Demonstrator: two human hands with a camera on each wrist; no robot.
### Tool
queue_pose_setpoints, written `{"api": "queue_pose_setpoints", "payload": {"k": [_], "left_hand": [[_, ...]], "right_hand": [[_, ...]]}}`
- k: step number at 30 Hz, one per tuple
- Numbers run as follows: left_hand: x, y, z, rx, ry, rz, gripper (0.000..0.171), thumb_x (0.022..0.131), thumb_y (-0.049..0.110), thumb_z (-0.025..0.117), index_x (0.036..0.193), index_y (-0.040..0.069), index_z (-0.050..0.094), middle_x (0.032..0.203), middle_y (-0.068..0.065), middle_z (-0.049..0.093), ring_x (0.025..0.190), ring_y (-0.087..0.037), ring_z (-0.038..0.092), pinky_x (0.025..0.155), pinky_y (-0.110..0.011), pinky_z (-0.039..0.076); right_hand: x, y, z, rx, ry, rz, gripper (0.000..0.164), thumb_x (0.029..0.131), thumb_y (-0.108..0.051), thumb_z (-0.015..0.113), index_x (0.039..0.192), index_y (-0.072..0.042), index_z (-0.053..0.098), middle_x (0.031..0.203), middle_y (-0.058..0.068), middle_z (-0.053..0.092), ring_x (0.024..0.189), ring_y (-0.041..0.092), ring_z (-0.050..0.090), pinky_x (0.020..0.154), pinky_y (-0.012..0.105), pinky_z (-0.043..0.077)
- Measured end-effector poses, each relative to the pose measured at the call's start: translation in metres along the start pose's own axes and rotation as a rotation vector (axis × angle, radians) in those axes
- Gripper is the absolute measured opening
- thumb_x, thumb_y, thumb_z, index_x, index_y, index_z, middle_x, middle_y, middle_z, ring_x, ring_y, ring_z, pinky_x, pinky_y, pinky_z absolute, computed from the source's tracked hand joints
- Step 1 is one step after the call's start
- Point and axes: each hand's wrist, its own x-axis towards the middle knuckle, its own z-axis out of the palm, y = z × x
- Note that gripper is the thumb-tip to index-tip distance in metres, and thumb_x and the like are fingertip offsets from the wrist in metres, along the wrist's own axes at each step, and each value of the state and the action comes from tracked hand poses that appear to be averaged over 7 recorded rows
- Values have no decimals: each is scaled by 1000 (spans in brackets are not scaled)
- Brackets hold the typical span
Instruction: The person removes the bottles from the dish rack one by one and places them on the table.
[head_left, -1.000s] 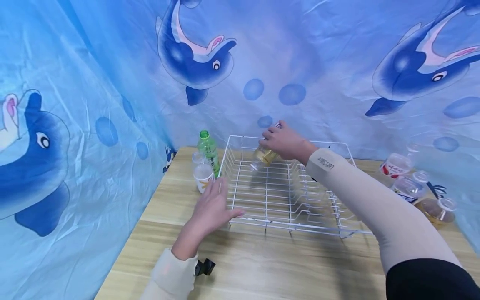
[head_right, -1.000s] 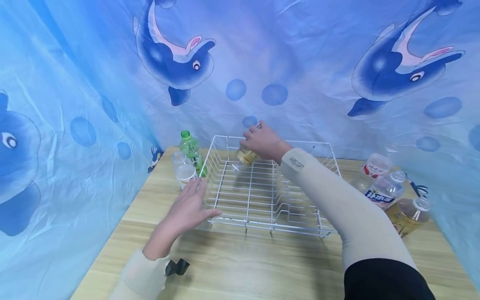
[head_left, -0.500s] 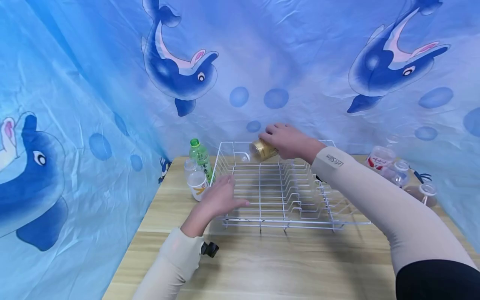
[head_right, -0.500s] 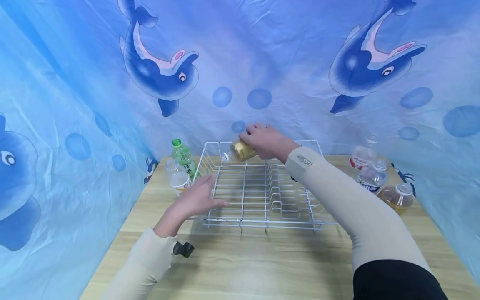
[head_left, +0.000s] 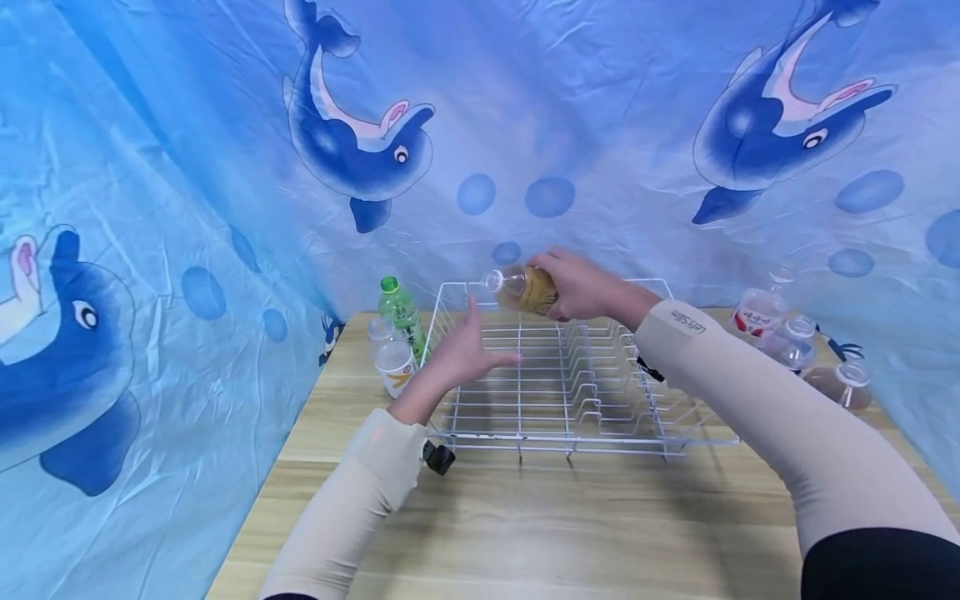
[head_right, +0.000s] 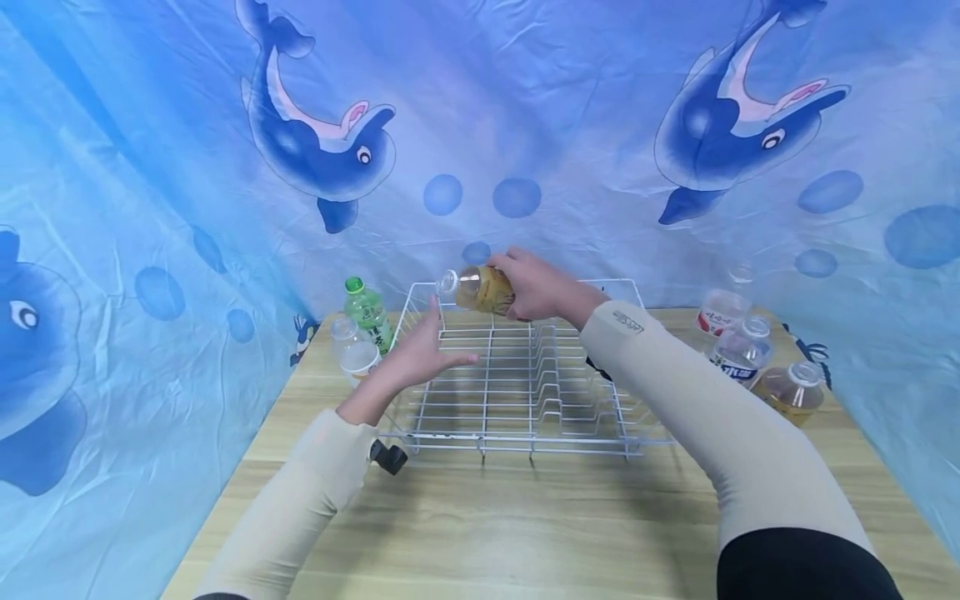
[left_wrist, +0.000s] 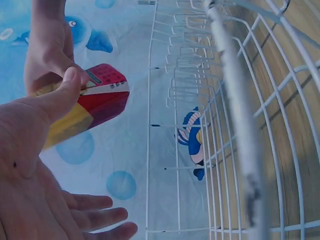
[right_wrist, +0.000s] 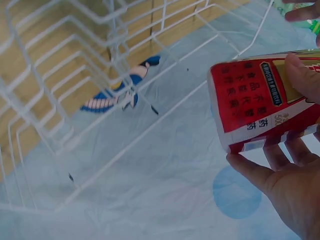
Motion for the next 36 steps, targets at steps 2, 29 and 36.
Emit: {"api": "queue_pose_setpoints", "payload": {"k": [2, 29, 36], "left_hand": [[5, 0, -1, -50, 12, 15, 139, 77, 58, 82, 157, 7, -20, 164, -24, 14, 146, -41, 28, 115, -51, 33], [29, 18, 0, -362, -41, 180, 81, 85, 23, 84, 151, 14, 37, 143, -7, 52, 130, -29, 52, 103, -45, 48], [27, 18, -3, -343, -74, 194, 79, 83, 25, 86, 148, 13, 43, 136, -7, 58, 122, -25, 58, 98, -39, 52]], "right_hand": [[-1, -1, 3, 94, 13, 30, 83, 67, 1, 88, 140, -4, 49, 124, 16, 56, 108, 31, 57, 84, 43, 57], [-18, -9, 22, 582, 23, 121, 95, 72, -5, 91, 149, -5, 35, 130, 16, 58, 118, 33, 57, 101, 48, 49], [-28, -6, 28, 640, 24, 77, 94, 75, -6, 89, 151, -7, 33, 132, 18, 58, 119, 36, 58, 102, 50, 48]]}}
